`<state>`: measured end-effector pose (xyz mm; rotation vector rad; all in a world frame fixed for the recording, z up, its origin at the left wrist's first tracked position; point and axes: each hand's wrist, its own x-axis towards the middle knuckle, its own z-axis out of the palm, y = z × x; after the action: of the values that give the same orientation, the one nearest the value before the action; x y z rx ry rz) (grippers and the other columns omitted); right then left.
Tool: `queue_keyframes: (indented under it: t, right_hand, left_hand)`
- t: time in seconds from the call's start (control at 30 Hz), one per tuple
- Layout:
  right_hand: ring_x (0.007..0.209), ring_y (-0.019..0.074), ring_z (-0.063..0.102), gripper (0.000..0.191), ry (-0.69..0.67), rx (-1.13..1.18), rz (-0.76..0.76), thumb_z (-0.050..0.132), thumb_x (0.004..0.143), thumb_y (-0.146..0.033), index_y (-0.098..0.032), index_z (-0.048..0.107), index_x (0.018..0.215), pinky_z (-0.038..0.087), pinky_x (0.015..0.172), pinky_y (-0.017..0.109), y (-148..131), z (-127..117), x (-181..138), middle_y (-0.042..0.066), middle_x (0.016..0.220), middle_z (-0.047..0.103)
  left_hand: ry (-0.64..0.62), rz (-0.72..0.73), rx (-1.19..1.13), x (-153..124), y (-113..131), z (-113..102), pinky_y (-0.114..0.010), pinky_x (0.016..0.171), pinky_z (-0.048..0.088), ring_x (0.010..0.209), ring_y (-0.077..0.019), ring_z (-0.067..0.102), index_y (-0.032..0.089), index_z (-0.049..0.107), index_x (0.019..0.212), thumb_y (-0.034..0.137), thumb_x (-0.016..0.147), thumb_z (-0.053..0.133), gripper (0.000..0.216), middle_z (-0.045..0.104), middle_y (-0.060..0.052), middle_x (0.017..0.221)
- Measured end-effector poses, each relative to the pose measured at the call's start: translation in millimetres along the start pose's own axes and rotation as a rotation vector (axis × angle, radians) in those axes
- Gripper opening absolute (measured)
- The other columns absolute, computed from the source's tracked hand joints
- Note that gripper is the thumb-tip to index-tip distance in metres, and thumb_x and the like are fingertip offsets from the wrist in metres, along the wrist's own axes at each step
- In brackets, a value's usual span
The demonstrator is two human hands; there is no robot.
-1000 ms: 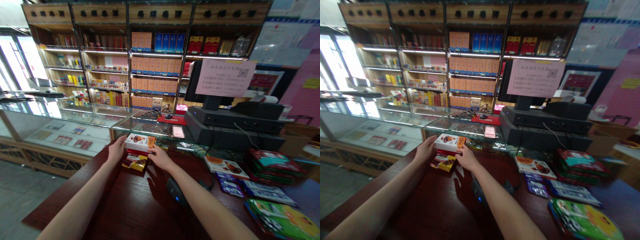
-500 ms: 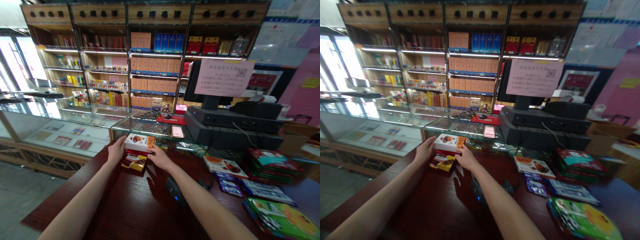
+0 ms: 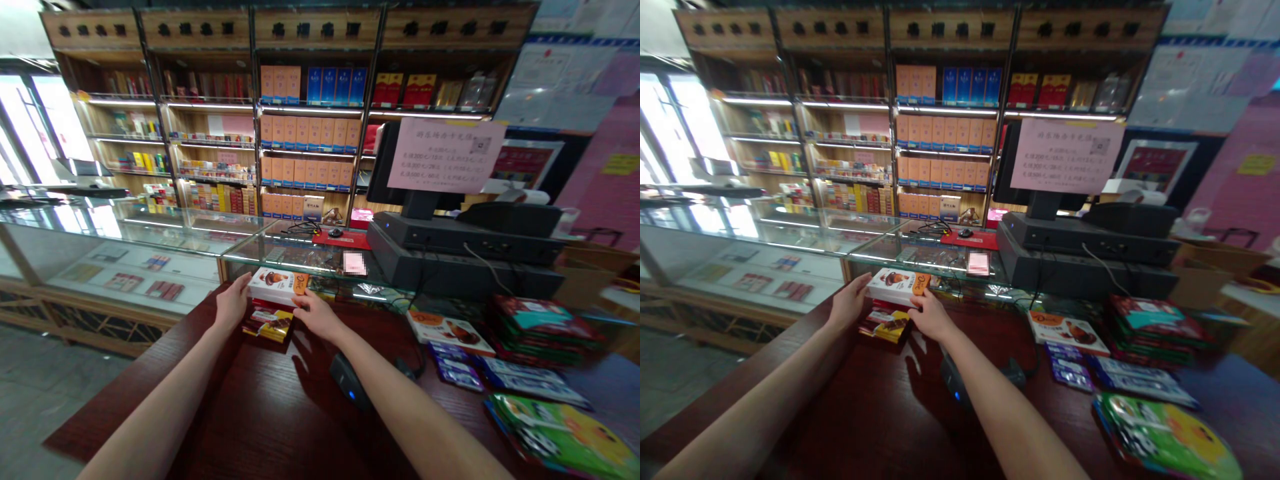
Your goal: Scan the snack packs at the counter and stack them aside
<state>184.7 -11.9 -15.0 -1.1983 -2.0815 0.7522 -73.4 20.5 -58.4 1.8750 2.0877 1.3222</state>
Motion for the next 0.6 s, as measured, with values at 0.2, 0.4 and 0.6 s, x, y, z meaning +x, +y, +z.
queue_keyframes:
  t: [0.2,0.4,0.6]
  right_hand:
    - [0.132,0.0270,0.054,0.042,0.003,0.036,-0.038,0.062,0.080,-0.022,-0.020,0.073,0.121,0.037,0.115,0.037,5.8,3.7,0.5,0.009,0.146,0.053]
    - [0.131,0.0282,0.054,0.042,0.002,0.048,-0.036,0.062,0.079,-0.022,-0.017,0.073,0.119,0.039,0.113,0.038,8.0,5.2,-0.7,0.012,0.149,0.050]
    - [0.130,0.0264,0.055,0.042,-0.003,0.065,-0.069,0.061,0.078,-0.021,-0.017,0.073,0.118,0.040,0.112,0.036,6.9,4.6,-2.6,0.011,0.144,0.054]
  left_hand:
    - [-0.012,-0.006,-0.004,2.5,-0.9,-1.4,-0.037,0.108,0.046,0.120,-0.0230,0.065,0.022,0.057,0.136,0.021,0.092,0.044,0.046,0.069,-0.005,0.130]
    - [-0.008,0.006,-0.016,0.6,-2.1,0.0,-0.036,0.107,0.047,0.120,-0.0224,0.065,0.023,0.056,0.136,0.020,0.091,0.045,0.047,0.069,-0.005,0.130]
    - [-0.011,0.000,-0.025,2.2,-2.8,1.3,-0.036,0.106,0.048,0.119,-0.0220,0.066,0.022,0.057,0.136,0.020,0.091,0.044,0.047,0.069,-0.007,0.129]
